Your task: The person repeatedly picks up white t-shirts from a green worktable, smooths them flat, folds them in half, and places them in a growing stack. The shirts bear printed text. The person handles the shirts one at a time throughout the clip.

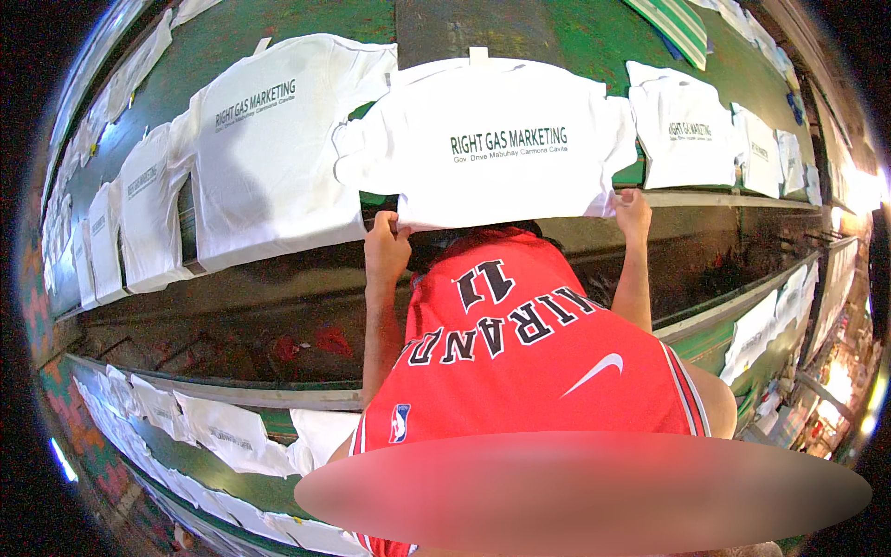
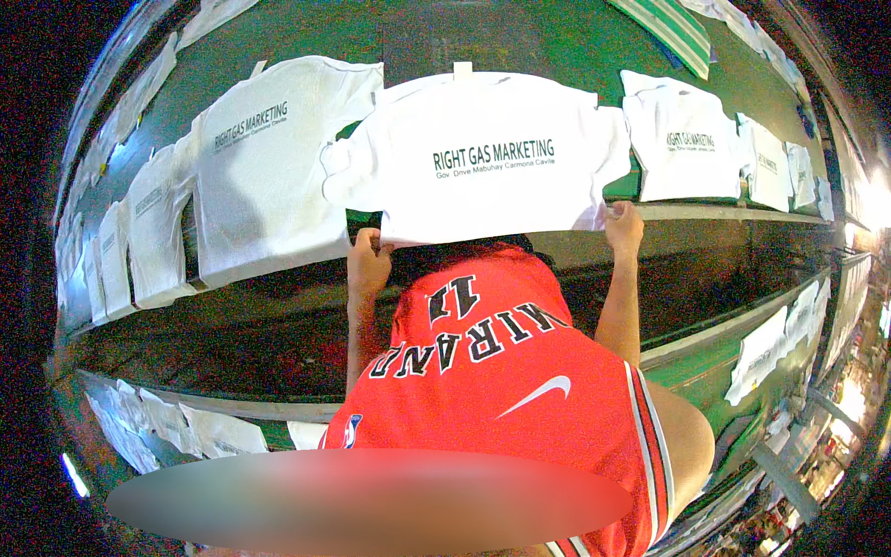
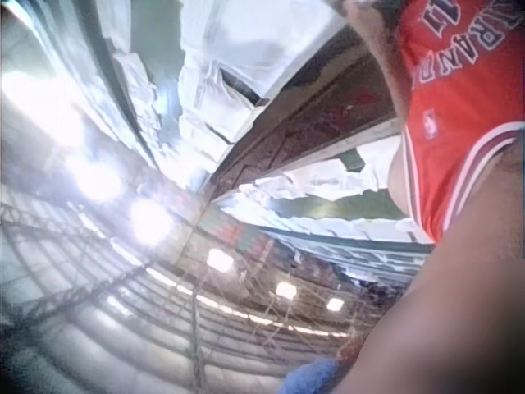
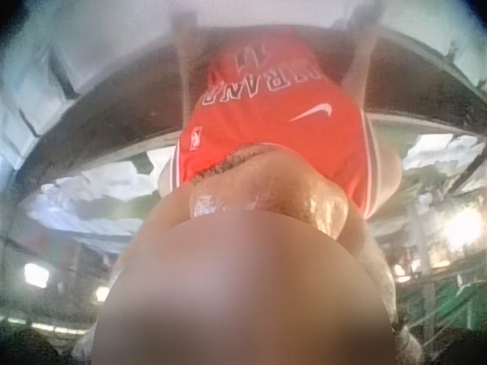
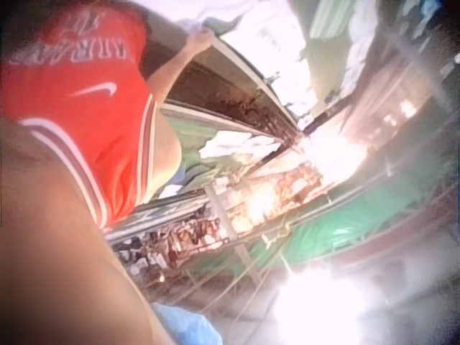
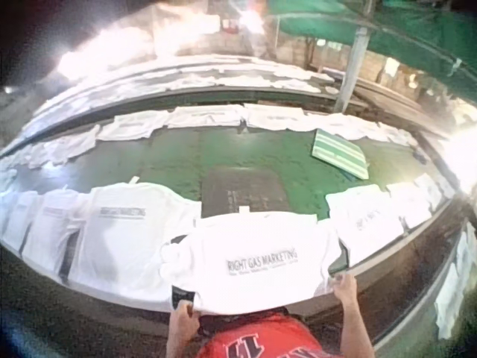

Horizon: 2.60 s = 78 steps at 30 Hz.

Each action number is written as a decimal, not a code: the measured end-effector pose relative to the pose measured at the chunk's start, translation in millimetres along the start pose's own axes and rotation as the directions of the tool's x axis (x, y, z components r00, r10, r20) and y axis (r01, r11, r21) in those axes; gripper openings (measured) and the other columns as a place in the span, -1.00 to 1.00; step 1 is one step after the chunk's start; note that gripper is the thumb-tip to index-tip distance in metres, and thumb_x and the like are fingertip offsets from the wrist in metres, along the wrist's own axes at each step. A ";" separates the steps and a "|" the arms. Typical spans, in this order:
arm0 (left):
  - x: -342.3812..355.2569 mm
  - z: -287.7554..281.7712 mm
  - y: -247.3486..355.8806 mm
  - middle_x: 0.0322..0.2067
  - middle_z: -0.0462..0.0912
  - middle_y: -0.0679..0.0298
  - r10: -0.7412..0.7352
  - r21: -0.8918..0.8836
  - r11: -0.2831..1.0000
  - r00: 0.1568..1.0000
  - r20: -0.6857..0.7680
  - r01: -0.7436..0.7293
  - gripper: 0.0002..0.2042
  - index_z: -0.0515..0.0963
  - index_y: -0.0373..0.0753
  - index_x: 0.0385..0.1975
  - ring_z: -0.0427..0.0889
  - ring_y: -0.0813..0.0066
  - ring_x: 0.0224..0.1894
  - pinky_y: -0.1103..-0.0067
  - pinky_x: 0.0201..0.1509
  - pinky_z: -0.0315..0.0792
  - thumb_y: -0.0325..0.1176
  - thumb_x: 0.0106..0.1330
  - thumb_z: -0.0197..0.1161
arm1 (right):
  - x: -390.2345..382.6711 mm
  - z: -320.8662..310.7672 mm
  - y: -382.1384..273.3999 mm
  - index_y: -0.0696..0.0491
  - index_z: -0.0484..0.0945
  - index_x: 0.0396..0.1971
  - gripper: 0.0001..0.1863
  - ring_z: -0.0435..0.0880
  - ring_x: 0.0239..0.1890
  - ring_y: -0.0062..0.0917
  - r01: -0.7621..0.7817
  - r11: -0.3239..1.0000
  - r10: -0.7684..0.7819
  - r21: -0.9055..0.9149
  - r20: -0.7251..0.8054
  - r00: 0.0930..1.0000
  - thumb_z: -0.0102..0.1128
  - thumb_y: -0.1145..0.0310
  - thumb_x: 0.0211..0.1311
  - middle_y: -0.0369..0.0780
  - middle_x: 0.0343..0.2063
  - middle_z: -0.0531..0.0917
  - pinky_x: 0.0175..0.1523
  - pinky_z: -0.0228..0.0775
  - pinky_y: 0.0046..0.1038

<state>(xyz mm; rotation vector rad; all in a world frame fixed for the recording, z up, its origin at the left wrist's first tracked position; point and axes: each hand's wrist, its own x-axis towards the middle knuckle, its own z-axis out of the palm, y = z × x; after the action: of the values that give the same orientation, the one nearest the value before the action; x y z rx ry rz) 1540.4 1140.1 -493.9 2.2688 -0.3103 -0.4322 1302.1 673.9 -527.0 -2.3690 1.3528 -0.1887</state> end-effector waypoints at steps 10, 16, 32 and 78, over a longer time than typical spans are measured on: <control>22.9 9.6 -1.8 -0.26 0.75 -0.02 -0.234 0.217 0.949 0.972 -0.003 0.229 -0.21 0.40 -0.33 0.25 0.73 -0.02 -0.12 0.21 -0.03 0.54 0.16 0.20 0.44 | 208.4 79.4 -118.8 0.22 0.63 0.00 -0.52 0.70 0.09 -0.30 0.187 0.948 -0.155 0.257 -0.140 0.978 0.30 0.11 0.30 -0.03 -0.06 0.74 0.21 0.48 -0.34; 24.6 10.7 -6.2 -0.31 0.76 0.04 -0.336 0.051 0.941 0.942 0.010 0.335 -0.30 0.46 -0.36 0.21 0.75 0.20 -0.21 0.32 -0.10 0.55 0.00 0.20 0.50 | 313.1 113.2 -184.2 0.17 0.68 -0.28 -0.52 0.66 -0.33 -0.43 -0.049 0.923 -0.017 0.381 0.169 0.986 0.39 -0.03 0.24 -0.15 -0.34 0.72 -0.16 0.51 -0.36; 9.2 33.1 -5.9 -0.38 0.75 0.15 -0.244 -0.010 0.969 0.947 -0.210 0.247 -0.64 0.65 -0.32 -0.04 0.69 0.45 -0.34 0.49 -0.16 0.56 -0.38 0.18 0.50 | 331.4 98.8 -234.0 0.24 0.59 0.00 -0.66 0.65 -0.22 -0.58 -0.381 0.457 -0.119 0.804 0.480 0.869 0.35 0.39 0.32 -0.23 -0.21 0.71 -0.07 0.52 -0.48; 34.8 -199.2 -206.3 -0.19 0.77 0.21 -0.110 -0.498 0.866 0.990 -0.088 0.052 -0.72 0.60 -0.31 0.01 0.69 0.55 -0.25 0.64 -0.25 0.50 -0.22 0.55 0.19 | 78.8 -12.9 -55.7 0.03 0.79 -0.24 -0.55 0.77 -0.21 -0.14 -0.129 0.987 0.107 -0.100 -0.207 0.973 0.23 -0.07 0.25 -0.07 -0.27 0.79 -0.01 0.54 -0.21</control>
<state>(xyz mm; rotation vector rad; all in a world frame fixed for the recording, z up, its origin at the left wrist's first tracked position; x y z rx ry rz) 1669.5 1396.0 -529.8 1.7929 -0.0332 -0.3725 1383.5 628.3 -498.9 -2.4043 1.6336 -0.3334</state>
